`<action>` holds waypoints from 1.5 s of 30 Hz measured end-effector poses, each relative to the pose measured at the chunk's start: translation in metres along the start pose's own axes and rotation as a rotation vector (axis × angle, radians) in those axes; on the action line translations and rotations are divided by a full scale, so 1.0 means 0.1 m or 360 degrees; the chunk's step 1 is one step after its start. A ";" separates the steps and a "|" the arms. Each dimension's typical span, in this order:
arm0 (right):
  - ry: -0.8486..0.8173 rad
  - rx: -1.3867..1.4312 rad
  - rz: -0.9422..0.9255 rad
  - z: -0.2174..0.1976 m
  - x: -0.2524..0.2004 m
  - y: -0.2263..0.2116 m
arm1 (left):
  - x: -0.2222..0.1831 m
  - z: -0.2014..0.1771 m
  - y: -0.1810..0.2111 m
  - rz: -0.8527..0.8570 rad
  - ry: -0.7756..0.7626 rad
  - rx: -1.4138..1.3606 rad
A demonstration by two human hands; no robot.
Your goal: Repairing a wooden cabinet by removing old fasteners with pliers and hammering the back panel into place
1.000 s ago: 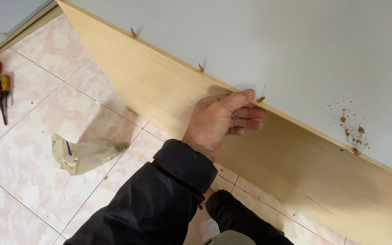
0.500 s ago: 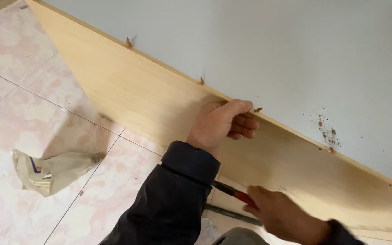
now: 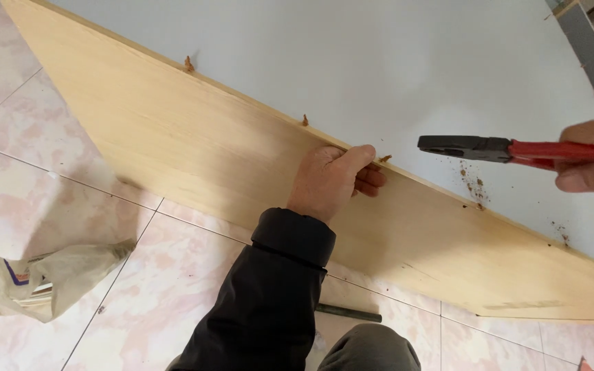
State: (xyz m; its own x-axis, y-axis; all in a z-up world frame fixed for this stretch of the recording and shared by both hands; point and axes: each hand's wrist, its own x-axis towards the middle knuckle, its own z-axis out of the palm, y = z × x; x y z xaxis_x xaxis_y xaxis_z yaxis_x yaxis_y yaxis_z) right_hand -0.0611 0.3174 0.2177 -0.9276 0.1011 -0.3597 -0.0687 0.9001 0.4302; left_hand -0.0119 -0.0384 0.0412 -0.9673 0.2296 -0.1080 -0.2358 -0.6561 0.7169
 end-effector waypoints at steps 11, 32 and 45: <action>-0.0078 -0.0197 0.0208 -0.83 -0.47 -1.31 | 0.02 -0.02 -0.06 0.0042 0.0008 0.0079; 0.0891 -0.2105 -0.0689 -0.72 -0.44 -1.40 | -0.03 -0.03 0.02 0.0013 0.0003 0.0254; 0.1141 -0.1520 -0.0623 -0.19 -0.10 -0.68 | -0.03 -0.03 0.03 0.0012 -0.0006 0.0206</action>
State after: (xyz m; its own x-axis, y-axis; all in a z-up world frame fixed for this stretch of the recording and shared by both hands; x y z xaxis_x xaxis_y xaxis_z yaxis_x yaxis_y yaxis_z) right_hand -0.0542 0.2467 0.2079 -0.7549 -0.6255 -0.1972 -0.3442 0.1220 0.9309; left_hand -0.0105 -0.0433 0.0413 -0.9686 0.2279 -0.0998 -0.2141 -0.5596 0.8006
